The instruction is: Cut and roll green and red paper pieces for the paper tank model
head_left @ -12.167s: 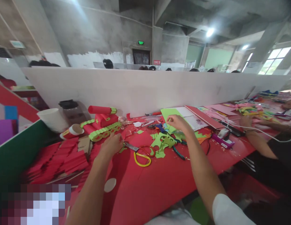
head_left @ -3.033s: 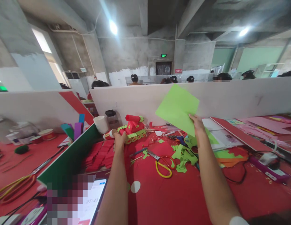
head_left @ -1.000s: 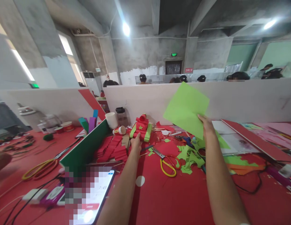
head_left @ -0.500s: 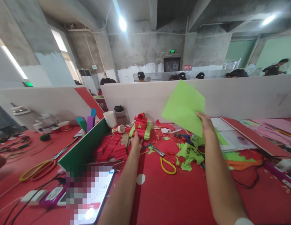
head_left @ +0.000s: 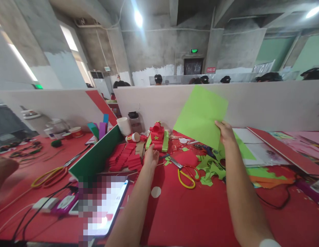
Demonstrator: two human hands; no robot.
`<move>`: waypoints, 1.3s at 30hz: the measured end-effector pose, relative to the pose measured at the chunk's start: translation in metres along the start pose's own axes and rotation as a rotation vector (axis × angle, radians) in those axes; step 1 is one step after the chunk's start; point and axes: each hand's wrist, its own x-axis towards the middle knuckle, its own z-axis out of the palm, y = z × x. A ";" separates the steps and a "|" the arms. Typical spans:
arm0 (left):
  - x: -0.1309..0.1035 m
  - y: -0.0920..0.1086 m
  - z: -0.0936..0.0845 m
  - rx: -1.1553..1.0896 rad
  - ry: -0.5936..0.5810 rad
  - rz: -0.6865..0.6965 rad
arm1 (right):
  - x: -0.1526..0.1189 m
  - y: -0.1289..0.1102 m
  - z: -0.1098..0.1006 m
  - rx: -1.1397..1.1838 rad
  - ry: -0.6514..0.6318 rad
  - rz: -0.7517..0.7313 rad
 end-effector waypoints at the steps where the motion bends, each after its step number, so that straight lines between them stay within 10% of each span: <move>1: -0.005 -0.002 -0.001 -0.002 -0.008 0.007 | 0.000 0.000 0.003 -0.007 -0.006 -0.004; 8: -0.043 -0.008 0.002 -0.030 -0.124 0.110 | -0.011 0.001 0.031 -0.108 -0.076 -0.017; 17: -0.037 0.012 0.026 0.460 -0.582 0.209 | -0.023 0.008 0.054 -0.170 -0.195 -0.045; 29: -0.016 -0.006 0.017 0.375 -0.462 0.299 | -0.021 0.031 0.055 -0.264 -0.363 0.135; 35: 0.002 0.021 0.005 0.323 -0.186 0.612 | -0.024 0.032 0.072 -0.246 -0.303 0.046; 39: 0.010 0.027 -0.003 0.263 -0.021 0.566 | -0.029 0.036 0.077 -0.270 -0.315 0.029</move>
